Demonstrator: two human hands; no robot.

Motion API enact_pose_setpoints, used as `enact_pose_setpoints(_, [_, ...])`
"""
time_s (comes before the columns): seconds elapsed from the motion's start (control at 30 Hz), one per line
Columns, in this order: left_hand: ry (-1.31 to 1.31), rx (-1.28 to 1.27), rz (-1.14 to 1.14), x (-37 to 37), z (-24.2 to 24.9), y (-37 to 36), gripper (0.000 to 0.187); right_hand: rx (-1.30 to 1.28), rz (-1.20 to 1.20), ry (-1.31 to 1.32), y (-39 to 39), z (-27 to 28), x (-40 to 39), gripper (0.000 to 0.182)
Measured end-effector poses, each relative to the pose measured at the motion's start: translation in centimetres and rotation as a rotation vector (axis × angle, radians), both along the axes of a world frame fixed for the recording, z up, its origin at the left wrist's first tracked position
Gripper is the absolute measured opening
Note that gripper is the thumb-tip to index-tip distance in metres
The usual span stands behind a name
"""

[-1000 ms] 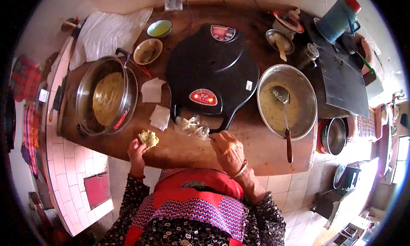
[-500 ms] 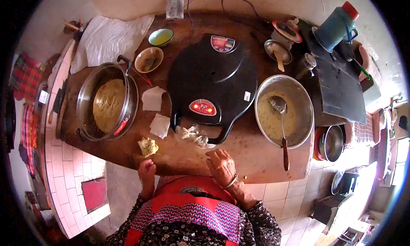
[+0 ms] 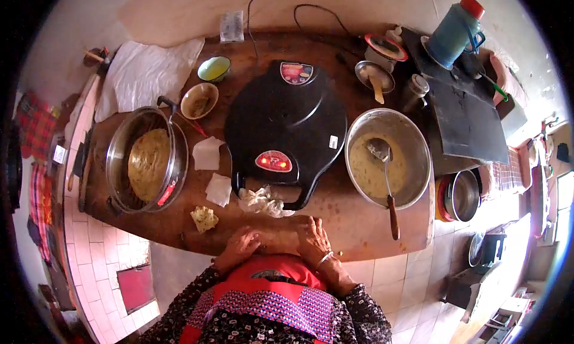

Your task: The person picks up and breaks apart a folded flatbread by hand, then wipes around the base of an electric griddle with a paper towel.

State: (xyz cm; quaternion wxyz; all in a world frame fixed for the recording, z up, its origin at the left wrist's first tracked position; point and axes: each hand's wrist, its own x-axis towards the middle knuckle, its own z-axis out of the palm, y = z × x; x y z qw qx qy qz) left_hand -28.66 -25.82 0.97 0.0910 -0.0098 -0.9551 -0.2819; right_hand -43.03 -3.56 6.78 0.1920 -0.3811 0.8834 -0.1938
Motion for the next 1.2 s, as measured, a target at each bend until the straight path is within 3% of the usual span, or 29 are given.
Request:
enact_pose_setpoints(0.1, [-0.001, -0.024, -0.023, -0.9, -0.7, 0.2, 0.024, -0.018, 0.036, 0.061, 0.1, -0.5, 0.1, 0.054])
enact_pose_setpoints(0.17, [-0.303, 0.290, 0.149, -2.3, 1.8, 0.3, 0.020, -0.006, 0.040, 0.034, -0.1, 0.0, -0.1, 0.053])
enact_pose_setpoints(0.27, [-0.242, 0.329, 0.173, -2.7, 1.5, 0.2, 0.015, -0.011, 0.039, 0.010, -0.2, 0.0, 0.0, 0.050])
enact_pose_setpoints(0.4, [-0.254, 0.339, 0.207, -3.5, 2.4, 0.0, 0.016, -0.042, 0.013, 0.128, -0.2, -1.8, 0.3, 0.046])
enact_pose_setpoints(0.57, [-0.319, 0.188, 0.219, -4.0, 2.6, -0.3, 0.022, -0.034, 0.047, 0.061, -0.2, -1.7, 0.0, 0.045])
enact_pose_setpoints(0.7, [-0.304, 0.212, 0.236, -3.9, 1.7, -0.4, 0.023, -0.043, 0.059, 0.012, -0.6, 0.5, -0.4, 0.045])
enact_pose_setpoints(0.9, [-0.321, 0.280, 0.241, -3.9, 1.4, -0.3, 0.024, -0.003, 0.072, 0.148, 0.0, -1.4, 0.1, 0.047])
enact_pose_setpoints(1.2, [-0.318, 0.240, 0.258, -4.1, 2.0, -0.1, 0.024, 0.022, 0.045, 0.076, -0.2, -1.5, 0.0, 0.051])
